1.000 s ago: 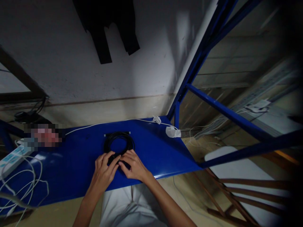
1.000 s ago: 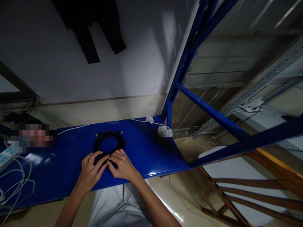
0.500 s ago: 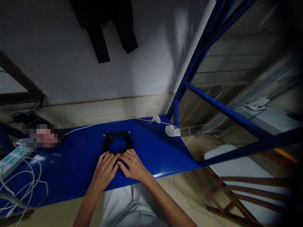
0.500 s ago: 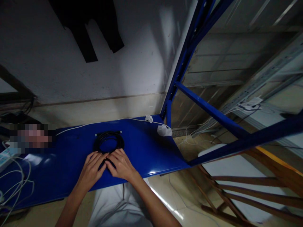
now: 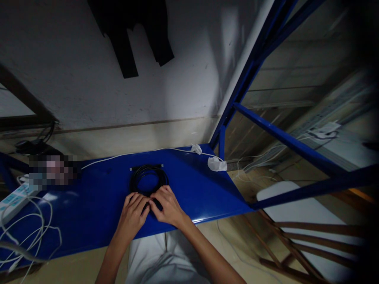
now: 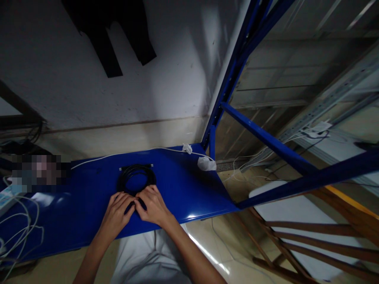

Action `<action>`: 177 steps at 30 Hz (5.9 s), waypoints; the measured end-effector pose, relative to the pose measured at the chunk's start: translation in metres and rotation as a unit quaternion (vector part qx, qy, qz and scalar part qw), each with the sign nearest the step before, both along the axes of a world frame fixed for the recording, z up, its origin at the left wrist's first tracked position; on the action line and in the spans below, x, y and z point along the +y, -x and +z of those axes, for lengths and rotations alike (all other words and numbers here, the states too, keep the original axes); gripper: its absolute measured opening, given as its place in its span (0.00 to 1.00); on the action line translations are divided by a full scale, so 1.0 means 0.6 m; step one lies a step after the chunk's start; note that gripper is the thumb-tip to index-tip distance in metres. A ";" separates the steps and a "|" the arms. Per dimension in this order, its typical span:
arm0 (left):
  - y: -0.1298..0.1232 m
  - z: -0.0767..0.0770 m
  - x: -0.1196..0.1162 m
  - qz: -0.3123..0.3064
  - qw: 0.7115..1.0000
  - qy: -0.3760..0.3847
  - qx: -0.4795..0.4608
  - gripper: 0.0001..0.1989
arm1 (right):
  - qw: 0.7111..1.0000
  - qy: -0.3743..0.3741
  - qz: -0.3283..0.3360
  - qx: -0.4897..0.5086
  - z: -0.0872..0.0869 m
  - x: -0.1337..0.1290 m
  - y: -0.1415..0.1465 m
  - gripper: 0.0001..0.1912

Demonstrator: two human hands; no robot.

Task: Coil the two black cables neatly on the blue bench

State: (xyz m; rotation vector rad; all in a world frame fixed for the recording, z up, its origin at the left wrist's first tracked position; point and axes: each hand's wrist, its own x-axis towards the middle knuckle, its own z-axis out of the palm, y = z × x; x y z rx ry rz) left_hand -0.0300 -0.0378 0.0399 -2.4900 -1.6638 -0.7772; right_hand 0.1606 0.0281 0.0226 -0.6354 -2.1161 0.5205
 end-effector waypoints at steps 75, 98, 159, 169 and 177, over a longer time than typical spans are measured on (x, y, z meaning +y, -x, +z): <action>0.132 0.080 0.097 -0.071 0.928 0.238 -0.277 0.50 | 0.990 -0.141 -0.010 -0.024 -0.018 -0.002 -0.015 0.36; 0.090 0.008 0.190 0.090 0.925 0.106 -0.354 0.25 | 0.982 -0.095 0.091 -0.135 0.026 0.046 -0.005 0.22; 0.153 0.007 0.213 0.220 0.872 -0.081 -0.429 0.23 | 0.986 0.134 -0.016 0.093 -0.010 0.214 0.048 0.14; 0.061 0.053 0.284 0.055 0.972 0.038 -0.225 0.10 | 0.981 0.153 -0.007 0.122 -0.008 0.216 0.051 0.13; 0.062 0.050 0.283 0.039 0.975 0.100 -0.196 0.11 | 0.975 0.193 0.006 0.108 -0.009 0.216 0.051 0.14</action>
